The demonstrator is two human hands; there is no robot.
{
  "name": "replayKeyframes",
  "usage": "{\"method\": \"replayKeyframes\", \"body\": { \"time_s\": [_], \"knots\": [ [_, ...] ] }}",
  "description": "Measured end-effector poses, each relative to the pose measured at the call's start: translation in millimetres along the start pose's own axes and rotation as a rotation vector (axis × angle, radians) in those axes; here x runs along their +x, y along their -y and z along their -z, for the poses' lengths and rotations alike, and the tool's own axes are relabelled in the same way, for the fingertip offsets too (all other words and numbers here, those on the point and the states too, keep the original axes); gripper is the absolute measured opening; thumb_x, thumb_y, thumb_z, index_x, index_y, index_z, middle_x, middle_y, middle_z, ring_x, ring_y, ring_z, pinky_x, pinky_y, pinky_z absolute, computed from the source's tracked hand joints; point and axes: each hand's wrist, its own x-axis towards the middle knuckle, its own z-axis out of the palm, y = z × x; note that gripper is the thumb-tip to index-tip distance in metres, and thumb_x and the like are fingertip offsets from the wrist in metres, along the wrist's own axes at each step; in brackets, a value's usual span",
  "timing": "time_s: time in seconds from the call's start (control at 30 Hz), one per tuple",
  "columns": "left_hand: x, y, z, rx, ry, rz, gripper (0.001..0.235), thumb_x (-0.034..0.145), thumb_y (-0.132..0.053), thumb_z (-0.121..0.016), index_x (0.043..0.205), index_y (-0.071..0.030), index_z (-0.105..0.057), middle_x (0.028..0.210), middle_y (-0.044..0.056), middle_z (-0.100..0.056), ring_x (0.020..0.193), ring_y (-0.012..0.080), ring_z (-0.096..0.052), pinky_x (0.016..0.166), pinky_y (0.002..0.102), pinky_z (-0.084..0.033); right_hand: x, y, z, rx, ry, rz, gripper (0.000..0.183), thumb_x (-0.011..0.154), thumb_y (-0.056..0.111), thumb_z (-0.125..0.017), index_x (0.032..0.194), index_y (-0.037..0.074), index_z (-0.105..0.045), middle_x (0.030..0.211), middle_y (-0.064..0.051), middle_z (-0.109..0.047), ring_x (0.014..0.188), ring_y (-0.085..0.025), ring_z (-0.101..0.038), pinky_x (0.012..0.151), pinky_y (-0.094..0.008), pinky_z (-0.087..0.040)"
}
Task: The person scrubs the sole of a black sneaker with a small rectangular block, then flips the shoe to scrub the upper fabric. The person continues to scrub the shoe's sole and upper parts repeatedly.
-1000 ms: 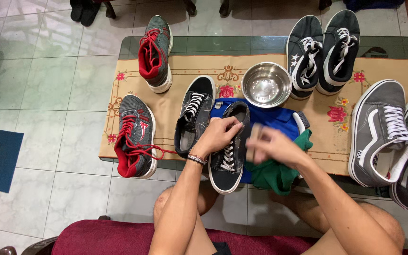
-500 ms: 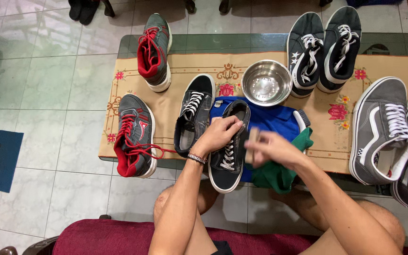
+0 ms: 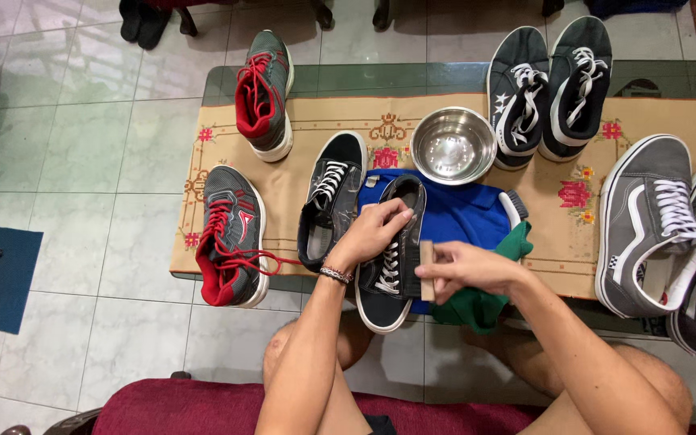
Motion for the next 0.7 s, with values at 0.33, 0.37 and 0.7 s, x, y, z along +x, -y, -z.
{"method": "replayKeyframes", "body": {
  "time_s": [0.33,0.37,0.7],
  "knots": [
    [3,2,0,0.001,0.025,0.022,0.019,0.11,-0.026,-0.067,0.107,-0.013,-0.08,0.065,0.013,-0.065,0.075,0.0294,-0.065,0.082,0.044,-0.053,12,-9,13,0.015,-0.011,0.033,0.042,0.094,0.024,-0.094,0.118,-0.004,-0.076,0.07,-0.02,-0.078,0.058,-0.028,-0.08,0.062,-0.049,-0.073],
    [3,0,0,-0.009,0.022,0.03,0.019,0.11,-0.027,-0.067,0.106,-0.014,-0.08,0.064,0.01,-0.065,0.075,0.0264,-0.065,0.082,0.042,-0.053,20,-9,21,0.037,-0.127,0.137,0.043,0.099,0.029,-0.09,0.122,-0.002,-0.073,0.076,-0.016,-0.075,0.061,-0.024,-0.079,0.062,-0.045,-0.073],
    [5,-1,-1,0.055,0.014,0.049,0.02,0.109,-0.032,-0.068,0.106,-0.017,-0.081,0.065,0.008,-0.071,0.075,0.0308,-0.072,0.085,0.041,-0.055,16,3,22,-0.015,-0.218,0.161,0.041,0.098,0.033,-0.091,0.105,-0.002,-0.072,0.067,-0.017,-0.074,0.057,-0.025,-0.078,0.055,-0.041,-0.07]
  ]
}}
